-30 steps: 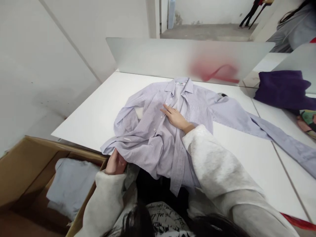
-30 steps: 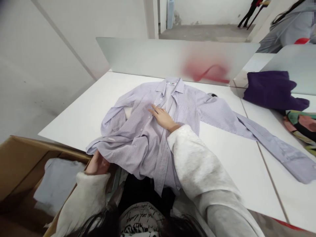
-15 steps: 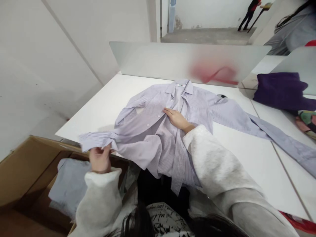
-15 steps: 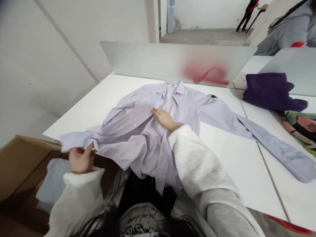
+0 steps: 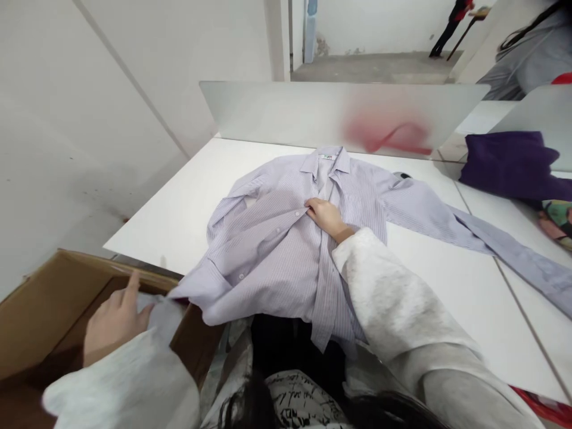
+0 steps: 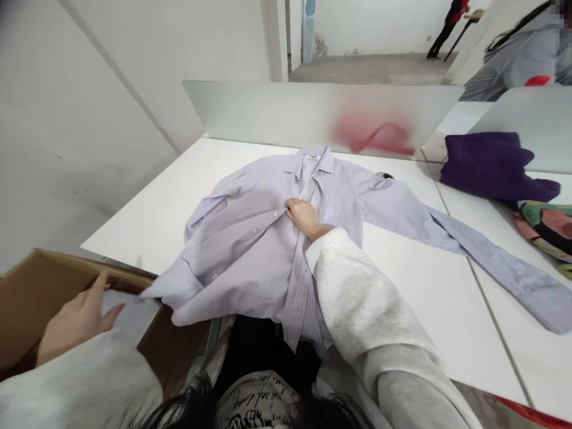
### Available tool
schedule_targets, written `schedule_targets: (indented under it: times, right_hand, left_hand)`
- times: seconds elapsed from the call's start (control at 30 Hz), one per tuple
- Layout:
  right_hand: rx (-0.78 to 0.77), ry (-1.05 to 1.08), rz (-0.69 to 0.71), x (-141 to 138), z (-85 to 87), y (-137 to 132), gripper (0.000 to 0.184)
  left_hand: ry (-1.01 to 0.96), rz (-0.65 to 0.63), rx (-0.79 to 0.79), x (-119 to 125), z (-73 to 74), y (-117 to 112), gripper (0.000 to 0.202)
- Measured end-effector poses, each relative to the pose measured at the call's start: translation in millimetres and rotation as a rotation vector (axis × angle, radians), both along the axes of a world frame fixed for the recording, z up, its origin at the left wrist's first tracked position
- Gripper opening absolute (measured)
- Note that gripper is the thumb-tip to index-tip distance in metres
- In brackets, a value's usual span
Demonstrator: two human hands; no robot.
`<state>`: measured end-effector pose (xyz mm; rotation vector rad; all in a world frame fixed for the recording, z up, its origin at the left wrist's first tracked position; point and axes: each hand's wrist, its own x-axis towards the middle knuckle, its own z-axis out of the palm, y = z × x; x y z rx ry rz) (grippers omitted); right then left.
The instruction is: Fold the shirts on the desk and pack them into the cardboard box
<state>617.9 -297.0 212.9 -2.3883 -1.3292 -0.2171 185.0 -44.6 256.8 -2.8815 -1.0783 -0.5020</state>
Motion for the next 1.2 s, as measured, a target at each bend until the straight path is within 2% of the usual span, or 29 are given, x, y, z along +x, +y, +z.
schedule_targets:
  times: [0.13, 0.23, 0.3, 0.43, 0.5, 0.57, 0.67, 0.73, 0.8, 0.9, 0.97, 1.0, 1.1, 1.17, 1.2]
  right_hand:
    - [-0.004, -0.051, 0.097, 0, 0.0, 1, 0.026]
    - [-0.013, -0.082, 0.129, 0, -2.5, 1, 0.031]
    - [-0.022, -0.087, 0.122, 0, -4.4, 1, 0.031]
    - [-0.028, -0.086, 0.115, 0, -6.7, 0, 0.030]
    - [-0.024, -0.083, 0.115, 0, -6.6, 1, 0.031]
    - [-0.012, -0.071, 0.108, 0, -5.7, 1, 0.032]
    - [0.038, -0.053, 0.079, -1, -3.5, 1, 0.035]
    - [0.076, -0.054, 0.060, -2, -2.3, 1, 0.037]
    - [0.082, -0.055, 0.047, -2, -2.1, 1, 0.038]
    - [0.013, -0.045, 0.053, 0, -4.0, 0, 0.041]
    - [-0.032, -0.045, 0.056, 3, -5.9, 0, 0.044]
    - [-0.040, -0.049, 0.050, 4, -6.5, -1, 0.045]
    - [-0.015, -0.069, -0.017, 5, -5.6, -3, 0.043]
    - [0.008, -0.078, -0.063, 4, -2.3, -4, 0.041]
    - [0.021, -0.081, -0.076, 3, -0.3, -5, 0.040]
  left_hand:
    - [-0.013, -0.400, 0.042, 20, -25.8, -21, 0.057]
    - [0.028, -0.590, -0.014, 45, -34.0, -36, 0.034]
    - [0.037, -0.629, -0.048, 56, -36.3, -39, 0.027]
    - [0.030, -0.538, -0.095, 67, -35.7, -33, 0.032]
    - [0.033, -0.544, -0.103, 69, -30.1, -31, 0.031]
    - [-0.024, -0.535, -0.111, 68, -18.2, -35, 0.029]
    - [-0.213, -0.421, -0.123, 58, 10.3, -56, 0.020]
    - [-0.323, -0.441, -0.158, 48, 30.2, -78, 0.013]
    - [-0.328, -0.550, -0.294, 39, 43.9, -101, 0.017]
    - [-0.074, -0.676, -0.665, 35, 45.2, -123, 0.028]
    - [0.074, -0.617, -0.836, 38, 33.7, -121, 0.038]
    - [0.074, -0.524, -0.863, 40, 25.1, -115, 0.041]
    - [-0.150, -0.104, -0.761, 45, -6.9, -88, 0.051]
    - [-0.306, 0.062, -0.677, 46, -28.5, -72, 0.056]
    - [-0.353, 0.090, -0.651, 46, -37.6, -65, 0.058]
